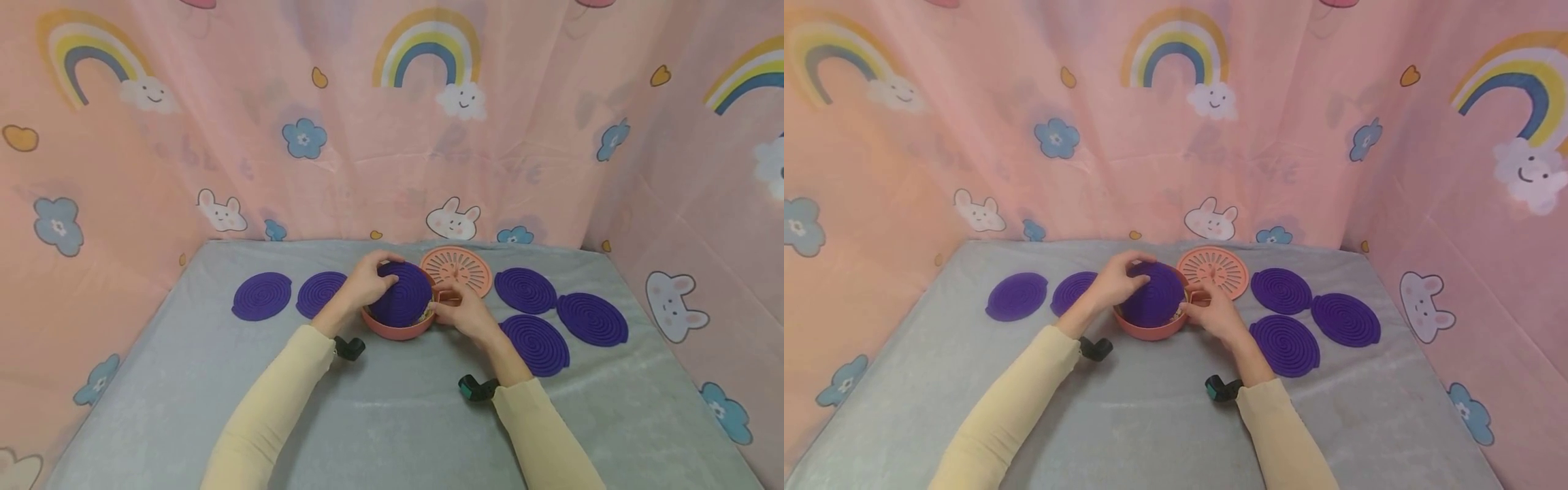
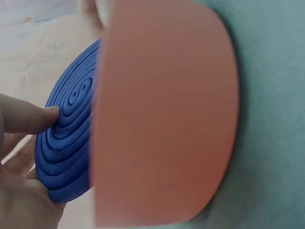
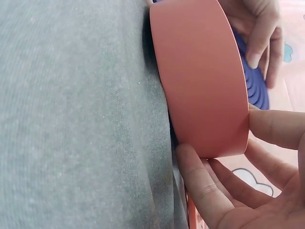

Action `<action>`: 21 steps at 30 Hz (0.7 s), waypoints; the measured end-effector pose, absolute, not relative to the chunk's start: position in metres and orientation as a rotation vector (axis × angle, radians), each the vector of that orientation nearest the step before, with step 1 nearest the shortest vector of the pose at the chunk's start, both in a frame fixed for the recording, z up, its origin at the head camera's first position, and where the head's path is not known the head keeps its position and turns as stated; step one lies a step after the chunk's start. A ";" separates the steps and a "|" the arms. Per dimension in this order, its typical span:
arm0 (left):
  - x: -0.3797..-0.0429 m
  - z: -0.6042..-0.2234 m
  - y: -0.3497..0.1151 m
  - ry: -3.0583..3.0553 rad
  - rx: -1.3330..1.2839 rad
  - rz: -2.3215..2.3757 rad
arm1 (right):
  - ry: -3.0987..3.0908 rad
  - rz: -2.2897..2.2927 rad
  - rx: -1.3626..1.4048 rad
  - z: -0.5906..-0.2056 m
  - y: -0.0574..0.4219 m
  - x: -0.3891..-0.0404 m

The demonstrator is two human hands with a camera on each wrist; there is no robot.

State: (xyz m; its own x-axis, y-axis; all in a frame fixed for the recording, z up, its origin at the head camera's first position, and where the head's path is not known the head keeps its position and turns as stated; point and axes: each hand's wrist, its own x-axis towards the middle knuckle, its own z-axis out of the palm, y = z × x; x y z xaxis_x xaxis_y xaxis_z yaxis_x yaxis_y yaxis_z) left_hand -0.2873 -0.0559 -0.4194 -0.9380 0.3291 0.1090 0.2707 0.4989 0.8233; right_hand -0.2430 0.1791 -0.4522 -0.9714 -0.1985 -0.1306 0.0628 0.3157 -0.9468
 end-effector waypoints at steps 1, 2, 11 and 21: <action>-0.287 -0.417 -0.058 2.673 0.529 1.465 | 2.353 -1.717 -0.126 -0.452 0.179 -0.243; -0.287 -0.415 -0.060 2.682 0.530 1.480 | 2.351 -1.719 -0.128 -0.451 0.179 -0.243; -0.279 -0.390 -0.088 2.724 0.612 1.556 | 2.370 -1.713 -0.142 -0.450 0.179 -0.244; -0.264 -0.381 -0.132 2.751 0.549 1.524 | 2.403 -1.693 -0.147 -0.449 0.177 -0.242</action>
